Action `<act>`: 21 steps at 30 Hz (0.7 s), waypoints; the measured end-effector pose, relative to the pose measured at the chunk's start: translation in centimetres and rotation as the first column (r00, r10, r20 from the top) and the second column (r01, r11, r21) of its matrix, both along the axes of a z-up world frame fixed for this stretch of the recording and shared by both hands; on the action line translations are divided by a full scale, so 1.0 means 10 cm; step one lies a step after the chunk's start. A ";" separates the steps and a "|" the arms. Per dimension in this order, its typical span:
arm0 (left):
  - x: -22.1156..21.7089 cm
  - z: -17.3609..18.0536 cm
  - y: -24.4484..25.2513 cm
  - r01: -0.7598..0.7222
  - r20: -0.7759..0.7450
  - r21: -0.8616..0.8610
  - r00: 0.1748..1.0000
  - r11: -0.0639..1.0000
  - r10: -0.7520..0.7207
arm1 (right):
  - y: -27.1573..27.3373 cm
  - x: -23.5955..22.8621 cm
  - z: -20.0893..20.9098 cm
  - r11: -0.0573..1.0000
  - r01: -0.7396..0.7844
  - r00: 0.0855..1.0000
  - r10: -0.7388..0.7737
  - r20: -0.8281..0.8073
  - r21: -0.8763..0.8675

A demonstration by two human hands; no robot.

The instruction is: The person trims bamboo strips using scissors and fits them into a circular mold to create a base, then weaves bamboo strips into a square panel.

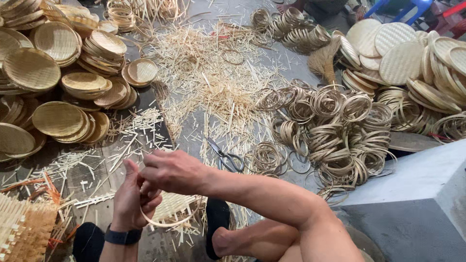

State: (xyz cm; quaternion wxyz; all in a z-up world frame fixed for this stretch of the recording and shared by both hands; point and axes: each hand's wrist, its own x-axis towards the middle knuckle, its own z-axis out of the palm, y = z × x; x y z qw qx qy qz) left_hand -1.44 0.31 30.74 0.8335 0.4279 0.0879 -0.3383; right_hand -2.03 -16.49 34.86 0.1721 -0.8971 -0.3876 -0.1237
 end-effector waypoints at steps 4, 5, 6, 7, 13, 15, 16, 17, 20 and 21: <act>0.02 -0.05 0.03 0.044 -0.050 0.059 0.998 0.997 -0.041 | -0.03 0.01 -0.11 0.996 -0.086 0.996 0.085 0.029 0.018; 0.03 -0.05 0.03 0.071 -0.038 0.079 0.997 0.994 -0.068 | 0.00 0.00 -0.14 0.995 -0.101 0.992 0.100 0.072 0.012; 0.02 -0.06 0.01 0.059 -0.039 0.082 0.998 0.995 -0.056 | 0.02 -0.01 -0.17 0.993 -0.116 0.987 0.115 0.116 0.005; 0.00 -0.07 0.00 0.049 -0.039 0.088 0.998 0.995 -0.046 | 0.05 -0.02 -0.19 0.996 -0.084 0.984 0.088 0.153 -0.035; -0.03 -0.22 -0.01 -0.047 -0.069 0.197 0.996 0.979 0.061 | 0.18 -0.15 -0.30 0.985 0.058 0.998 -0.051 0.049 -0.160; -0.03 -0.26 -0.02 -0.061 -0.128 0.257 0.987 0.965 0.097 | 0.22 -0.21 -0.39 0.991 0.091 0.996 -0.093 -0.016 -0.098; -0.03 -0.29 -0.03 -0.070 -0.159 0.310 0.979 0.948 0.124 | 0.23 -0.23 -0.45 0.990 0.108 0.994 -0.109 -0.011 -0.096; -0.03 -0.32 -0.03 -0.077 -0.189 0.365 0.970 0.928 0.155 | 0.24 -0.25 -0.51 0.988 0.122 0.992 -0.123 -0.008 -0.091; -0.01 -0.45 -0.03 -0.120 -0.205 0.272 0.962 0.955 0.180 | 0.22 -0.18 -0.69 0.989 0.143 0.989 -0.141 0.045 -0.043; 0.02 -0.50 0.00 -0.108 -0.190 0.241 0.969 0.965 0.156 | 0.21 -0.18 -0.73 0.989 0.144 0.987 -0.142 0.070 -0.023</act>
